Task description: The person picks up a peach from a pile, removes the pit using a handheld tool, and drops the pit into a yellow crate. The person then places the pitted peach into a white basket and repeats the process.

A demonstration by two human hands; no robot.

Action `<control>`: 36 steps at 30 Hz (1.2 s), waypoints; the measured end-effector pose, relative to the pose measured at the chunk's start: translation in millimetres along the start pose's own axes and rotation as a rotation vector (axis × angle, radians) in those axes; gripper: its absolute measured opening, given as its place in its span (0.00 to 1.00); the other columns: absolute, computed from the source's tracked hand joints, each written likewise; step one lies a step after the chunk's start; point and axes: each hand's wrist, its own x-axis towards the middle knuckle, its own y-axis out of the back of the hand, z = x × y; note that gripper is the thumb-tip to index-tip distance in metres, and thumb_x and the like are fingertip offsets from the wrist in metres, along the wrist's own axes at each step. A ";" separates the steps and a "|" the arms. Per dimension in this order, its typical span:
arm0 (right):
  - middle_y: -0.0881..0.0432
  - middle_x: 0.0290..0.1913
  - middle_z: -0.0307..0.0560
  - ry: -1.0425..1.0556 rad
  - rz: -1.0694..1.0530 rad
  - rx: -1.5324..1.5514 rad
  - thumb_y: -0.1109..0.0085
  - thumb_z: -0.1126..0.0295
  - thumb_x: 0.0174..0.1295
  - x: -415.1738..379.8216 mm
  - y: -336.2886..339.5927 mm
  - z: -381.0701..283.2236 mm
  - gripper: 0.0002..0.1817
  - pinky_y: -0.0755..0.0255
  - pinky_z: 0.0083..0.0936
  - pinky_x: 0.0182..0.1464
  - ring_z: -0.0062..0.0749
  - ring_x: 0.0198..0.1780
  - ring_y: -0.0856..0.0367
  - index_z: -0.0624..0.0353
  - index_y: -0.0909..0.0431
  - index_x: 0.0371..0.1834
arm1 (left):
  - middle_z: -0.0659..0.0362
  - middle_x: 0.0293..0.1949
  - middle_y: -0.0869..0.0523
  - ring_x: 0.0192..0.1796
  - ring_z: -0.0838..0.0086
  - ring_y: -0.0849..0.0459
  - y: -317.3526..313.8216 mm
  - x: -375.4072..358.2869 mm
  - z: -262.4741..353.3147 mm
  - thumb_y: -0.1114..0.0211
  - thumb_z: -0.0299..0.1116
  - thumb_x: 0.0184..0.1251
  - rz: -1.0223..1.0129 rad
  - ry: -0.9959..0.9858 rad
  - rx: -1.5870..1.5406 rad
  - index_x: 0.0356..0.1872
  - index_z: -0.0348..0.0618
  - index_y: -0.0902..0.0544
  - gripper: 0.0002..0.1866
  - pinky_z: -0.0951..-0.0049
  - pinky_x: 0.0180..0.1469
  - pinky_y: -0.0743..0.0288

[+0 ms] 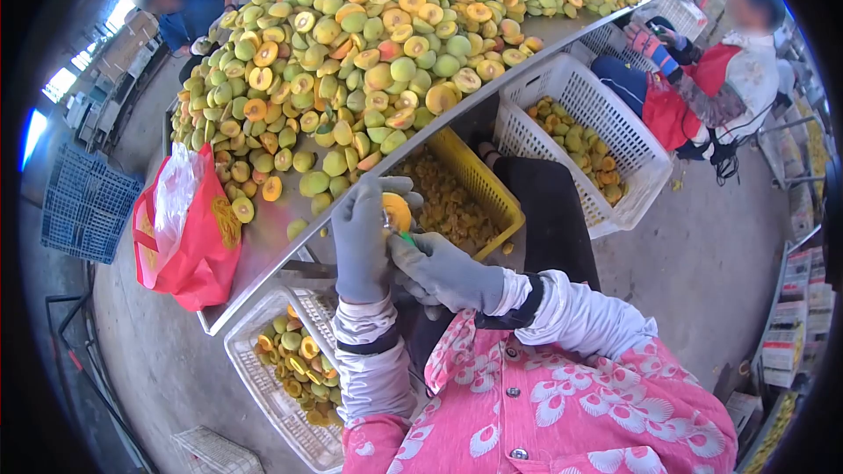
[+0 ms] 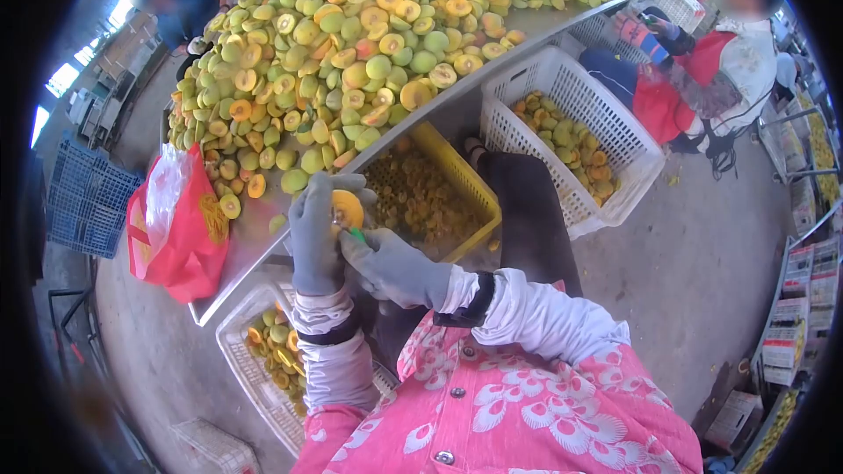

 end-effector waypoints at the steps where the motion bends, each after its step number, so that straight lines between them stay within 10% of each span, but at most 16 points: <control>1: 0.37 0.19 0.29 -0.005 -0.038 0.056 0.57 0.41 0.75 -0.9 -0.3 1.3 0.25 0.38 0.21 0.16 0.16 0.15 0.40 0.51 0.30 0.32 | 0.54 0.38 0.12 0.37 0.77 0.16 0.8 1.9 -7.3 0.48 0.44 0.79 0.068 0.130 0.025 0.45 0.30 0.17 0.22 0.78 0.41 0.25; 7: 0.43 0.17 0.26 -0.068 -0.366 0.381 0.60 0.39 0.75 -2.3 16.3 0.4 0.26 0.51 0.15 0.16 0.12 0.14 0.48 0.48 0.34 0.28 | 0.51 0.36 0.12 0.27 0.74 0.18 -5.5 5.7 -18.6 0.51 0.47 0.80 0.073 -0.258 0.358 0.43 0.32 0.17 0.25 0.76 0.33 0.23; 13: 0.49 0.17 0.23 -0.276 -0.318 0.400 0.61 0.33 0.71 -5.5 20.5 -12.5 0.29 0.56 0.14 0.15 0.10 0.14 0.53 0.46 0.34 0.30 | 0.52 0.32 0.12 0.28 0.75 0.18 -3.1 6.7 -16.0 0.55 0.50 0.80 -0.082 0.158 -0.005 0.43 0.34 0.16 0.27 0.75 0.32 0.24; 27: 0.49 0.17 0.21 -0.394 -0.623 0.705 0.59 0.37 0.74 16.9 54.3 13.2 0.25 0.57 0.10 0.16 0.07 0.15 0.54 0.44 0.35 0.28 | 0.52 0.27 0.13 0.31 0.72 0.15 11.7 23.9 -63.6 0.59 0.56 0.80 -0.316 -0.122 0.063 0.43 0.33 0.17 0.33 0.74 0.36 0.21; 36: 0.41 0.17 0.25 -0.183 -0.183 0.083 0.51 0.44 0.74 24.1 59.7 19.9 0.23 0.53 0.15 0.14 0.11 0.13 0.47 0.48 0.31 0.26 | 0.52 0.31 0.14 0.24 0.75 0.22 12.4 23.0 -120.0 0.56 0.58 0.77 0.038 0.275 -0.520 0.47 0.35 0.19 0.32 0.77 0.26 0.27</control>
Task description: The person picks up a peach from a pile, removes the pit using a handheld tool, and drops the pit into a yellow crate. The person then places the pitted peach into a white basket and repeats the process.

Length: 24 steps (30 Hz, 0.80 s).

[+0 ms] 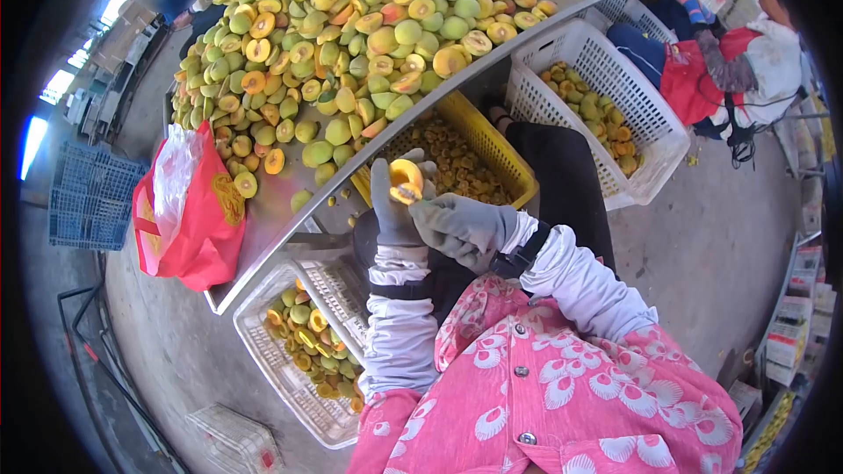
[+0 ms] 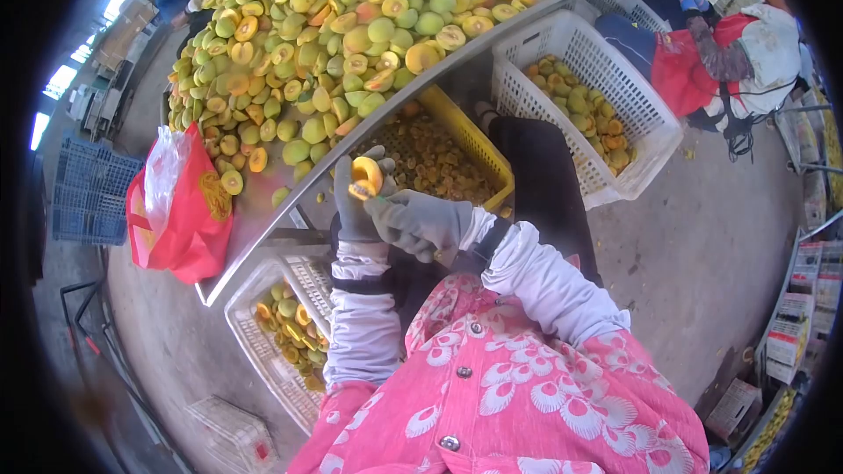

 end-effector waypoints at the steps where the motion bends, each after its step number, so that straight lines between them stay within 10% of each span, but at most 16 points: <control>1: 0.36 0.17 0.26 0.015 0.095 -0.177 0.49 0.48 0.74 3.4 -1.0 -1.5 0.21 0.50 0.17 0.14 0.12 0.13 0.43 0.50 0.28 0.29 | 0.52 0.33 0.14 0.25 0.74 0.22 7.4 2.3 -1.6 0.55 0.60 0.77 -0.024 0.050 -0.184 0.49 0.35 0.20 0.33 0.77 0.28 0.27; 5: 0.25 0.21 0.38 0.213 0.199 -0.118 0.45 0.55 0.72 17.0 39.8 5.4 0.16 0.36 0.29 0.18 0.28 0.15 0.28 0.58 0.26 0.35 | 0.54 0.33 0.14 0.33 0.71 0.15 -1.2 14.8 0.4 0.53 0.55 0.80 0.459 -0.197 0.158 0.46 0.34 0.20 0.29 0.73 0.34 0.21; 7: 0.19 0.27 0.54 0.354 0.848 -1.109 0.44 0.58 0.70 15.2 45.7 9.5 0.15 0.27 0.38 0.29 0.47 0.25 0.18 0.62 0.27 0.40 | 0.55 0.33 0.14 0.33 0.71 0.15 3.0 12.4 1.3 0.52 0.53 0.80 0.417 -0.227 0.175 0.45 0.33 0.19 0.28 0.74 0.35 0.21; 8: 0.17 0.36 0.66 0.271 0.828 -0.990 0.44 0.58 0.69 10.9 39.9 6.8 0.15 0.26 0.48 0.41 0.64 0.42 0.18 0.60 0.28 0.45 | 0.56 0.33 0.14 0.34 0.72 0.15 3.4 11.5 1.0 0.51 0.51 0.80 0.377 -0.260 0.196 0.43 0.33 0.18 0.26 0.75 0.37 0.22; 11: 0.18 0.32 0.64 0.475 0.850 -1.049 0.41 0.61 0.68 24.9 21.3 20.9 0.14 0.27 0.45 0.36 0.60 0.37 0.16 0.60 0.29 0.45 | 0.57 0.33 0.14 0.34 0.73 0.16 3.1 8.0 -3.9 0.45 0.47 0.78 0.376 -0.369 0.304 0.41 0.34 0.18 0.22 0.75 0.37 0.24; 20: 0.18 0.26 0.64 0.216 1.088 -1.263 0.43 0.61 0.68 63.9 95.1 69.5 0.14 0.27 0.54 0.32 0.63 0.31 0.17 0.59 0.32 0.43 | 0.49 0.42 0.15 0.48 0.58 0.17 46.8 -99.4 39.9 0.35 0.23 0.60 0.780 -0.721 1.223 0.46 0.38 0.18 0.12 0.64 0.54 0.25; 24: 0.16 0.34 0.67 -0.007 0.863 -0.779 0.44 0.57 0.70 49.1 73.0 34.2 0.17 0.27 0.53 0.35 0.64 0.34 0.17 0.62 0.27 0.45 | 0.42 0.44 0.16 0.48 0.48 0.16 136.8 -132.2 99.9 0.28 0.37 0.58 0.978 -0.746 1.903 0.42 0.39 0.17 0.15 0.57 0.52 0.23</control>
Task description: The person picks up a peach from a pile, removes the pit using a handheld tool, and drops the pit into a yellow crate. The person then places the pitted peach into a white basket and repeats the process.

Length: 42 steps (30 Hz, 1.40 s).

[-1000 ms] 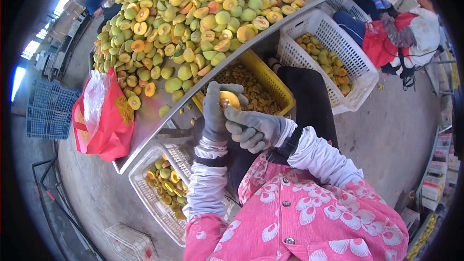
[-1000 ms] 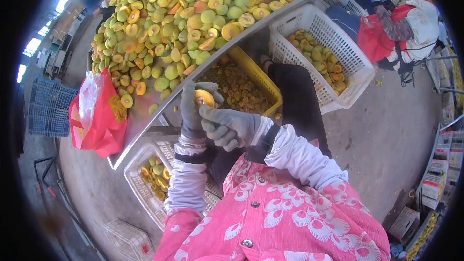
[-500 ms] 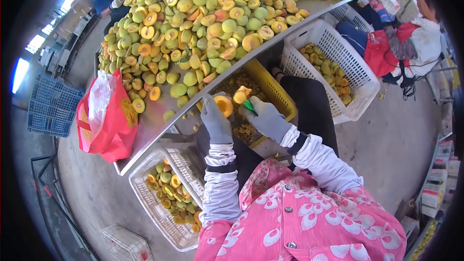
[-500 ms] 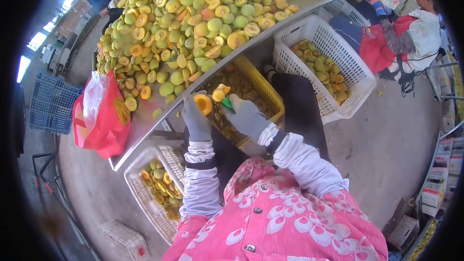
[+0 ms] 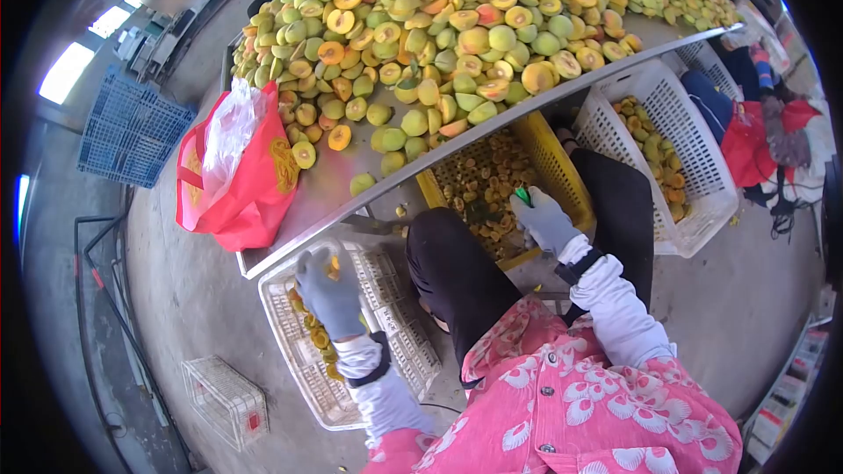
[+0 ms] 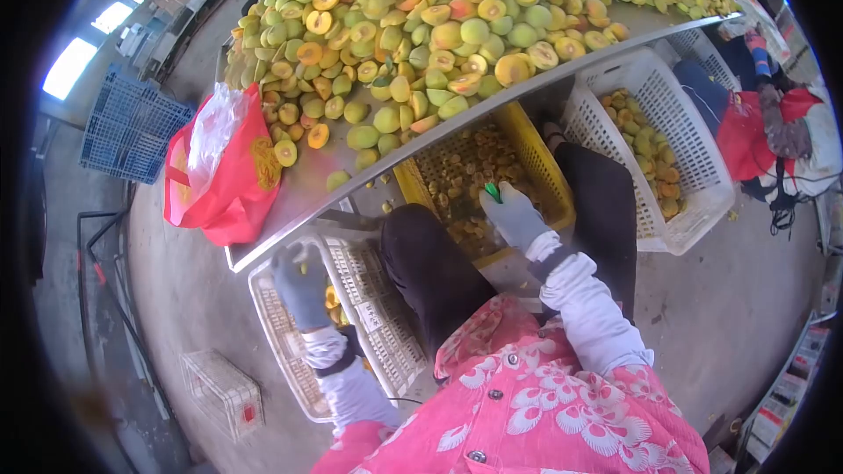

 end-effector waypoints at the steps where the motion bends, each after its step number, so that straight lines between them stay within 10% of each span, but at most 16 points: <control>1: 0.17 0.35 0.67 -0.044 -0.140 0.282 0.44 0.55 0.70 6.1 0.7 1.2 0.18 0.27 0.51 0.37 0.62 0.35 0.16 0.61 0.27 0.46 | 0.41 0.45 0.16 0.49 0.47 0.17 0.9 18.6 0.8 0.30 0.38 0.60 -0.075 0.066 -0.151 0.44 0.39 0.16 0.15 0.56 0.53 0.23; 3: 0.17 0.36 0.67 -0.094 -0.277 0.561 0.44 0.54 0.69 19.0 -0.5 16.0 0.19 0.26 0.49 0.38 0.61 0.36 0.16 0.61 0.27 0.46 | 0.40 0.46 0.16 0.49 0.45 0.17 -19.9 68.8 1.1 0.34 0.40 0.65 -0.318 0.143 -0.365 0.48 0.39 0.17 0.17 0.56 0.54 0.24; 5: 0.16 0.37 0.64 0.310 0.033 -0.364 0.46 0.52 0.70 33.9 -14.1 46.6 0.21 0.25 0.43 0.41 0.55 0.40 0.15 0.61 0.27 0.49 | 0.38 0.47 0.16 0.49 0.43 0.17 -91.3 120.7 -23.5 0.38 0.42 0.68 -0.376 0.029 -0.389 0.53 0.40 0.19 0.20 0.54 0.54 0.23; 12: 0.16 0.40 0.63 -0.036 0.072 0.027 0.48 0.53 0.71 9.1 6.0 39.0 0.21 0.26 0.45 0.45 0.57 0.43 0.15 0.61 0.26 0.50 | 0.40 0.44 0.14 0.49 0.45 0.15 -245.3 208.6 -26.7 0.35 0.44 0.61 -0.674 -0.036 0.208 0.56 0.44 0.23 0.24 0.51 0.51 0.23; 17: 0.16 0.38 0.62 0.227 0.053 -0.056 0.48 0.52 0.71 -3.3 -6.5 33.1 0.20 0.26 0.45 0.45 0.56 0.40 0.16 0.60 0.27 0.50 | 0.39 0.38 0.14 0.43 0.53 0.12 -207.9 196.9 14.6 0.29 0.41 0.53 -0.683 0.058 -0.109 0.48 0.38 0.23 0.24 0.58 0.44 0.20; 20: 0.17 0.34 0.61 0.279 -0.091 0.007 0.48 0.53 0.72 -40.8 -2.8 -28.0 0.19 0.25 0.43 0.41 0.57 0.37 0.16 0.60 0.26 0.47 | 0.56 0.39 0.17 0.41 0.72 0.15 -142.4 164.2 56.0 0.36 0.32 0.64 -0.605 0.515 -1.092 0.50 0.37 0.21 0.15 0.70 0.41 0.17; 24: 0.17 0.29 0.60 0.123 -0.311 0.283 0.47 0.54 0.73 -76.3 1.3 -93.9 0.18 0.26 0.40 0.34 0.58 0.33 0.17 0.61 0.25 0.43 | 0.53 0.48 0.18 0.48 0.68 0.16 -102.3 94.4 90.0 0.41 0.37 0.74 -0.863 0.216 -1.586 0.59 0.36 0.26 0.19 0.71 0.55 0.20; 29: 0.18 0.27 0.62 0.469 -0.052 0.217 0.46 0.53 0.71 -84.3 -8.1 -90.3 0.19 0.26 0.42 0.33 0.60 0.32 0.17 0.62 0.24 0.41 | 0.47 0.53 0.19 0.53 0.59 0.17 -16.5 47.7 178.9 0.46 0.47 0.78 -0.865 0.814 -2.084 0.59 0.34 0.26 0.24 0.64 0.56 0.18; 38: 0.18 0.30 0.64 0.622 0.214 0.069 0.46 0.51 0.71 -103.3 -12.6 -87.2 0.22 0.26 0.49 0.36 0.64 0.36 0.18 0.63 0.24 0.40 | 0.47 0.54 0.18 0.51 0.64 0.16 19.0 26.8 204.8 0.54 0.49 0.81 -0.626 0.495 -1.912 0.61 0.32 0.27 0.27 0.66 0.54 0.18; 42: 0.19 0.25 0.54 0.777 0.207 0.227 0.45 0.57 0.73 -102.3 -19.3 -82.9 0.18 0.26 0.37 0.30 0.46 0.26 0.17 0.65 0.24 0.45 | 0.48 0.54 0.18 0.50 0.66 0.16 17.8 17.6 204.1 0.55 0.51 0.81 -0.546 0.392 -1.918 0.61 0.32 0.27 0.29 0.66 0.55 0.19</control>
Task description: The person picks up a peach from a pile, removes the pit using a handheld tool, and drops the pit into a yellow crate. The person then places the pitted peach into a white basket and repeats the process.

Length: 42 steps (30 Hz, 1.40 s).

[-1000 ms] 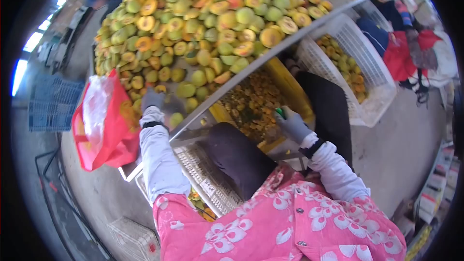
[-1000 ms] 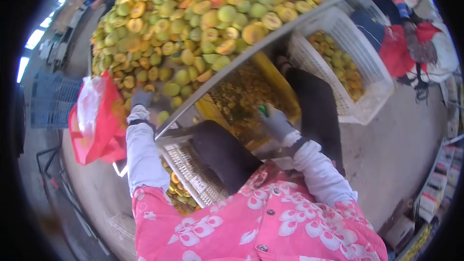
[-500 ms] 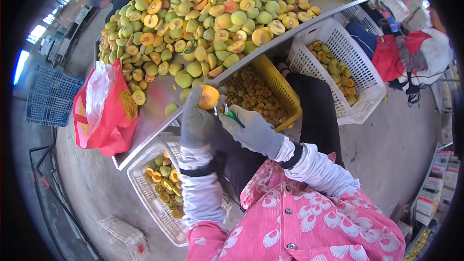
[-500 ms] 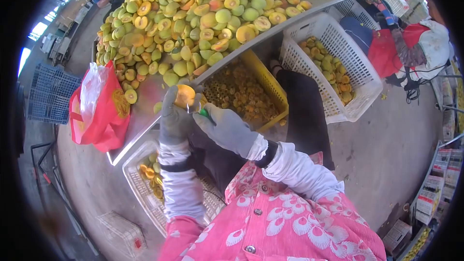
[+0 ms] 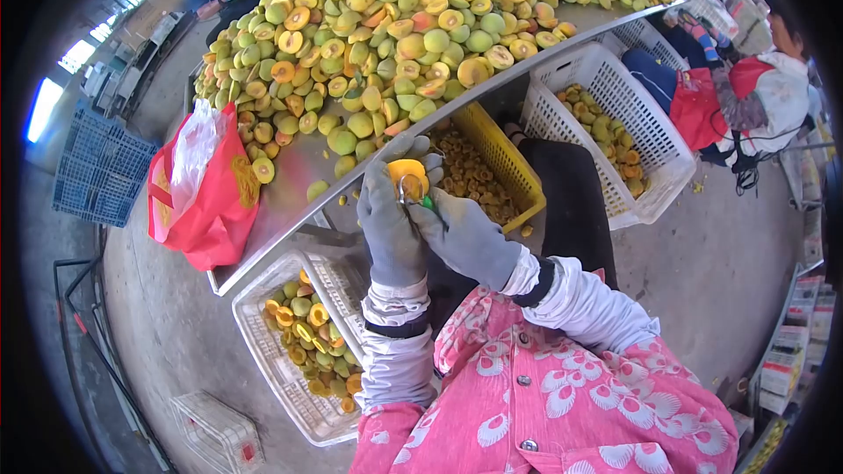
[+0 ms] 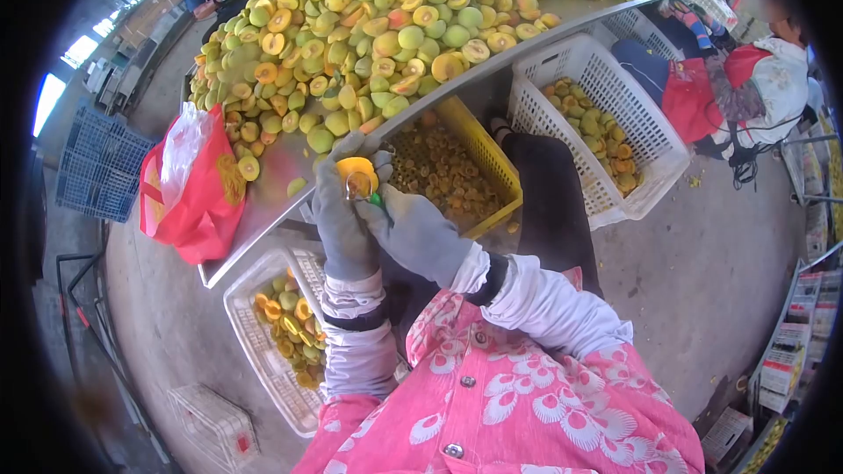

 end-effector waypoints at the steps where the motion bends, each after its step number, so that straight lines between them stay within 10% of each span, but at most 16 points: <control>1: 0.19 0.23 0.51 0.022 -0.008 0.090 0.46 0.56 0.73 2.4 2.0 -6.4 0.18 0.27 0.34 0.28 0.39 0.23 0.19 0.64 0.24 0.43 | 0.48 0.54 0.18 0.50 0.66 0.16 0.4 -0.4 -0.9 0.55 0.52 0.81 -0.041 -0.026 -0.003 0.61 0.32 0.26 0.29 0.66 0.55 0.19; 5: 0.20 0.22 0.53 -0.404 -0.236 0.160 0.51 0.49 0.74 2.4 26.4 -35.1 0.24 0.25 0.40 0.30 0.47 0.24 0.18 0.63 0.24 0.34 | 0.49 0.53 0.18 0.49 0.66 0.16 -2.6 -3.5 0.9 0.53 0.53 0.80 -0.072 0.004 0.068 0.59 0.33 0.25 0.29 0.66 0.54 0.19; 7: 0.31 0.15 0.34 -0.792 -0.506 0.603 0.54 0.44 0.75 6.3 38.1 -34.7 0.27 0.36 0.27 0.18 0.24 0.14 0.33 0.54 0.28 0.27 | 0.50 0.50 0.17 0.48 0.66 0.17 -4.8 -6.9 3.5 0.52 0.54 0.79 -0.076 0.081 0.104 0.57 0.34 0.25 0.28 0.65 0.52 0.20; 17: 0.44 0.17 0.24 -0.849 -0.849 1.421 0.58 0.40 0.74 10.0 47.5 26.7 0.24 0.56 0.09 0.12 0.07 0.13 0.50 0.47 0.33 0.32 | 0.54 0.41 0.19 0.42 0.65 0.20 30.3 9.2 -45.8 0.45 0.46 0.76 -0.092 0.545 -0.483 0.50 0.38 0.22 0.19 0.63 0.47 0.23; 18: 0.45 0.18 0.23 -0.857 -0.857 1.484 0.58 0.41 0.75 8.6 47.8 40.4 0.23 0.57 0.08 0.13 0.07 0.14 0.52 0.48 0.33 0.35 | 0.53 0.41 0.17 0.42 0.64 0.17 42.2 10.4 -52.9 0.41 0.37 0.72 -0.080 0.015 0.305 0.51 0.37 0.22 0.15 0.65 0.47 0.22; 19: 0.45 0.18 0.23 -0.855 -0.853 1.490 0.58 0.41 0.75 6.3 50.5 50.7 0.23 0.57 0.08 0.13 0.07 0.14 0.52 0.48 0.33 0.35 | 0.52 0.41 0.15 0.42 0.64 0.15 51.2 11.3 -54.1 0.37 0.28 0.69 -0.062 -0.539 1.075 0.51 0.35 0.23 0.13 0.66 0.47 0.20; 21: 0.44 0.18 0.24 -0.962 -0.652 1.313 0.56 0.39 0.73 4.5 58.6 71.8 0.25 0.55 0.11 0.15 0.09 0.14 0.50 0.48 0.32 0.33 | 0.49 0.40 0.15 0.43 0.58 0.15 97.8 -3.0 -43.7 0.34 0.19 0.58 0.144 -0.501 1.235 0.47 0.33 0.19 0.14 0.64 0.46 0.20; 22: 0.42 0.17 0.25 -1.041 -0.413 0.738 0.54 0.35 0.71 -3.2 50.2 92.0 0.28 0.52 0.16 0.17 0.12 0.15 0.48 0.50 0.31 0.29 | 0.49 0.41 0.15 0.44 0.57 0.15 101.9 -15.2 -21.6 0.35 0.19 0.60 0.219 -0.638 1.359 0.44 0.33 0.18 0.11 0.64 0.46 0.20; 24: 0.39 0.15 0.28 -1.011 -0.301 0.462 0.53 0.33 0.69 -17.1 42.3 123.3 0.32 0.49 0.22 0.18 0.16 0.14 0.45 0.52 0.29 0.25 | 0.44 0.45 0.16 0.47 0.53 0.16 147.8 -32.9 9.3 0.37 0.25 0.64 0.668 -0.013 0.747 0.49 0.31 0.18 0.14 0.63 0.52 0.22; 27: 0.37 0.15 0.29 -1.163 -0.301 0.520 0.52 0.37 0.70 -16.9 26.1 132.6 0.28 0.46 0.21 0.17 0.18 0.15 0.41 0.52 0.25 0.30 | 0.45 0.48 0.15 0.53 0.52 0.18 182.9 -49.1 46.1 0.38 0.26 0.63 0.916 -0.378 1.777 0.52 0.31 0.17 0.17 0.58 0.60 0.27; 31: 0.35 0.16 0.29 -1.109 -0.295 0.609 0.51 0.43 0.73 -4.8 15.5 112.3 0.24 0.46 0.21 0.15 0.17 0.15 0.39 0.54 0.22 0.37 | 0.44 0.47 0.15 0.49 0.53 0.16 176.8 35.7 23.9 0.36 0.27 0.63 0.415 -0.326 1.441 0.52 0.34 0.18 0.16 0.58 0.55 0.23; 35: 0.33 0.17 0.31 -1.116 -0.272 0.535 0.53 0.39 0.72 -13.5 19.2 143.8 0.29 0.50 0.22 0.16 0.18 0.14 0.41 0.54 0.27 0.27 | 0.44 0.42 0.13 0.47 0.48 0.15 188.5 148.0 -52.2 0.30 0.37 0.61 0.036 -0.275 1.800 0.52 0.36 0.20 0.21 0.58 0.48 0.21; 42: 0.30 0.20 0.32 -1.045 -0.256 0.350 0.49 0.44 0.72 19.4 28.0 116.9 0.25 0.42 0.22 0.20 0.18 0.18 0.35 0.58 0.22 0.38 | 0.48 0.37 0.13 0.37 0.54 0.14 175.6 185.1 -57.8 0.30 0.39 0.64 0.219 -0.058 1.729 0.49 0.39 0.21 0.19 0.59 0.43 0.20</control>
